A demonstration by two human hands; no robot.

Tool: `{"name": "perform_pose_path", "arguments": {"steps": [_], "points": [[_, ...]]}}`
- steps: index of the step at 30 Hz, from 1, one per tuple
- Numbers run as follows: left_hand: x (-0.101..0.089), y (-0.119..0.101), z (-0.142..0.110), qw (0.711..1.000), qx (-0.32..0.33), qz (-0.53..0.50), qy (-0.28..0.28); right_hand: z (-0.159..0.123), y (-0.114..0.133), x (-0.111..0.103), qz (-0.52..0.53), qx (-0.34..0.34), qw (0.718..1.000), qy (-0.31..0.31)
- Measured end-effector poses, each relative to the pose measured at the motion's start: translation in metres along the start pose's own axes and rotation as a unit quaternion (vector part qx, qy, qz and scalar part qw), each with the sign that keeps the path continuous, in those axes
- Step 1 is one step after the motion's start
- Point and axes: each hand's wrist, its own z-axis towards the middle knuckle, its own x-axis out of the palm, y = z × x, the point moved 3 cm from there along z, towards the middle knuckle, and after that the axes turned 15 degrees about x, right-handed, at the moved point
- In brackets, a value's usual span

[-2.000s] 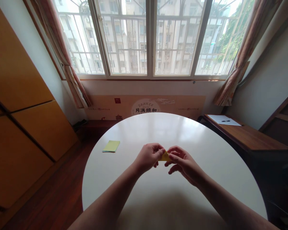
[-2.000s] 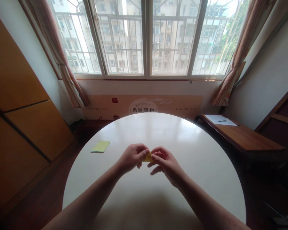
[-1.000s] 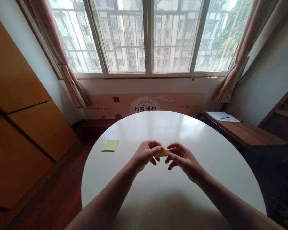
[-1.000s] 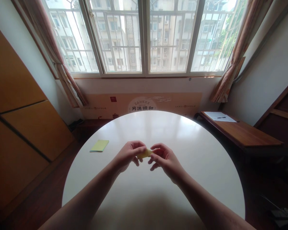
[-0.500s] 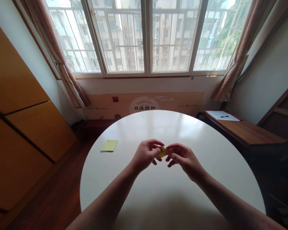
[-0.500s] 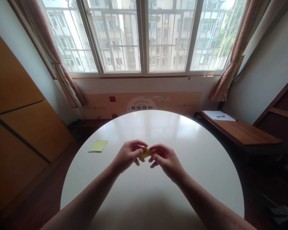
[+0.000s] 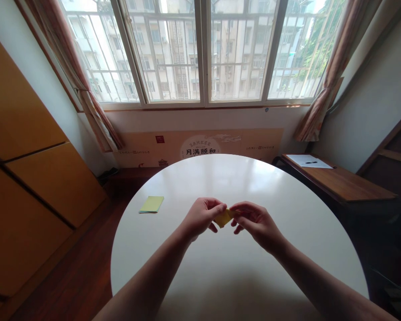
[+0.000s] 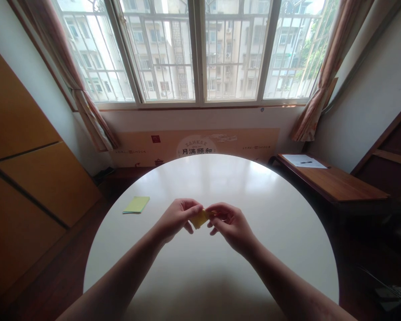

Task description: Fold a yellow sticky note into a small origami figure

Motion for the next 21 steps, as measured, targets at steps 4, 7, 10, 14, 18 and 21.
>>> {"name": "perform_pose_path", "arguments": {"steps": [4, 7, 10, 14, 18, 21], "points": [[-0.0001, 0.0001, 0.0003, 1.000, -0.005, 0.004, -0.004, 0.0004, -0.0002, -0.0005, 0.006, -0.004, 1.000, -0.002], [-0.0003, 0.0005, 0.0007, 1.000, -0.006, 0.006, -0.008, 0.0006, 0.0002, -0.0013, 0.009, -0.001, 1.000, -0.003], [-0.0006, 0.0012, 0.0013, 1.000, -0.008, 0.011, -0.005, 0.0007, 0.0006, -0.0017, 0.005, -0.001, 1.000, -0.005], [-0.0010, 0.0014, 0.0014, 1.000, -0.005, 0.016, -0.002, 0.0009, -0.0002, -0.0019, -0.002, 0.001, 1.000, -0.012], [-0.0003, 0.0013, 0.0006, 1.000, 0.008, 0.006, 0.000, 0.0011, -0.0008, -0.0031, 0.005, 0.003, 1.000, -0.018], [0.0003, 0.0008, 0.0002, 1.000, 0.022, -0.001, -0.018, 0.0015, -0.0013, -0.0043, 0.022, 0.020, 0.999, -0.025]]}}
